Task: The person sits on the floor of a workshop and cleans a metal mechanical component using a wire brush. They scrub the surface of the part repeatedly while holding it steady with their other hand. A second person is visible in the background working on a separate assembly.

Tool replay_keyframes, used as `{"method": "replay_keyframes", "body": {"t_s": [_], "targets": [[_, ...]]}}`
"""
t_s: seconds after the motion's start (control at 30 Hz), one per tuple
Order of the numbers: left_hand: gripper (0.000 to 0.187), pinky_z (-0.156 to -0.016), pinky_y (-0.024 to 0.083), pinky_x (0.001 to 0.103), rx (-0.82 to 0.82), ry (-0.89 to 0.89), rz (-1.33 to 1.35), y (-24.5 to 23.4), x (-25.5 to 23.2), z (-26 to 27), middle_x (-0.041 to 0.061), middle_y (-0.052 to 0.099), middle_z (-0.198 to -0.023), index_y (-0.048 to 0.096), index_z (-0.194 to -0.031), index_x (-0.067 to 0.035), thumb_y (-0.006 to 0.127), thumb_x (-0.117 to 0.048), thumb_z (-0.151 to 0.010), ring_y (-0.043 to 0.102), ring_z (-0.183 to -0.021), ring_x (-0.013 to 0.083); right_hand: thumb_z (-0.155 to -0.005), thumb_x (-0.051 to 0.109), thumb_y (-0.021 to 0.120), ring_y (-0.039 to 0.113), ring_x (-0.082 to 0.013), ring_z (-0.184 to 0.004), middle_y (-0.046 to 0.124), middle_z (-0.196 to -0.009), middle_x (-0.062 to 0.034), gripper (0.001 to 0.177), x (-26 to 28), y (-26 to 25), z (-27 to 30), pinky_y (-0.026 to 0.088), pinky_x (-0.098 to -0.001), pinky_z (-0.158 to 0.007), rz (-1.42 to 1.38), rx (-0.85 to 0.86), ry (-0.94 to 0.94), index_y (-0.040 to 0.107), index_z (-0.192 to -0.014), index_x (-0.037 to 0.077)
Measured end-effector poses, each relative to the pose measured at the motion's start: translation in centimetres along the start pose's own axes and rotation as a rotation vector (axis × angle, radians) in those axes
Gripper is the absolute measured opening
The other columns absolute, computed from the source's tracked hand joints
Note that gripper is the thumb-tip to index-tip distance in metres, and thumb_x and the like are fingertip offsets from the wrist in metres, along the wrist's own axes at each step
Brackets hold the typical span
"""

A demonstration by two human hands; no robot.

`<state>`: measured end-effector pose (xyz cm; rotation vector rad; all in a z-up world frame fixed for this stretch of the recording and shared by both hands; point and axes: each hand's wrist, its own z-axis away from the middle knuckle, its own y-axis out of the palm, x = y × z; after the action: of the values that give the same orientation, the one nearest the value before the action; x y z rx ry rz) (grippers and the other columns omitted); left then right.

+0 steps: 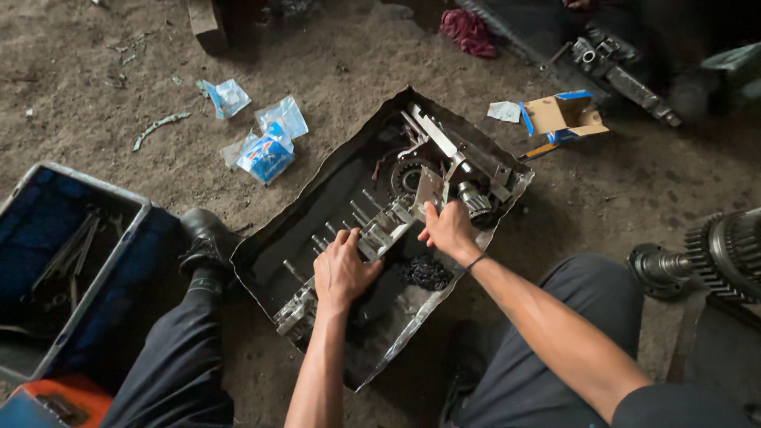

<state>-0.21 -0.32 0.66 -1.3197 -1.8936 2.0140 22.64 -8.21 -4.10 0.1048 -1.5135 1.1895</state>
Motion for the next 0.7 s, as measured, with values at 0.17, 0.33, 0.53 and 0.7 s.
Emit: {"method": "replay_keyframes", "body": {"t_s": [0.17,0.33,0.53,0.7], "targets": [[0.068,-0.081,0.057,0.045,0.018,-0.010,0.016,-0.2,-0.3,-0.1,0.011,0.069,-0.109,0.067,-0.124,-0.008,0.084,-0.037,-0.065,0.070,-0.096,0.0341,-0.101,0.037,0.056,0.067,-0.0166,-0.040,0.073,-0.057,-0.0114,0.065,0.7,-0.8,-0.1,0.057,-0.0307,-0.046,0.017,0.001,-0.050,0.069,-0.052,-0.003],[0.071,-0.080,0.057,0.045,0.000,0.006,0.007,0.0,0.0,0.3,0.011,0.069,-0.112,0.066,-0.124,-0.005,0.085,-0.038,-0.064,0.070,-0.097,0.0346,-0.101,0.037,0.055,0.067,-0.0176,-0.041,0.073,-0.058,-0.0119,0.061,0.9,-0.5,0.3,0.057,-0.0325,-0.045,0.057,0.001,-0.019,0.068,-0.056,-0.001],[0.073,-0.081,0.056,0.045,0.001,0.008,0.010,-0.1,0.0,-0.1,0.012,0.069,-0.113,0.066,-0.125,-0.005,0.085,-0.036,-0.063,0.070,-0.098,0.0347,-0.101,0.037,0.056,0.068,-0.0190,-0.042,0.073,-0.058,-0.0122,0.061,1.7,-1.0,0.7,0.058,-0.0328,-0.047,0.079,0.025,-0.032,0.069,-0.058,-0.005],[0.069,-0.082,0.056,0.046,0.021,-0.016,0.011,0.0,-0.1,0.1,0.011,0.069,-0.114,0.067,-0.124,-0.006,0.084,-0.037,-0.065,0.070,-0.099,0.0342,-0.102,0.038,0.055,0.068,-0.0195,-0.042,0.073,-0.058,-0.0125,0.061,1.4,-1.1,0.6,0.057,-0.0338,-0.048,0.096,-0.017,-0.006,0.069,-0.059,-0.004]]}}
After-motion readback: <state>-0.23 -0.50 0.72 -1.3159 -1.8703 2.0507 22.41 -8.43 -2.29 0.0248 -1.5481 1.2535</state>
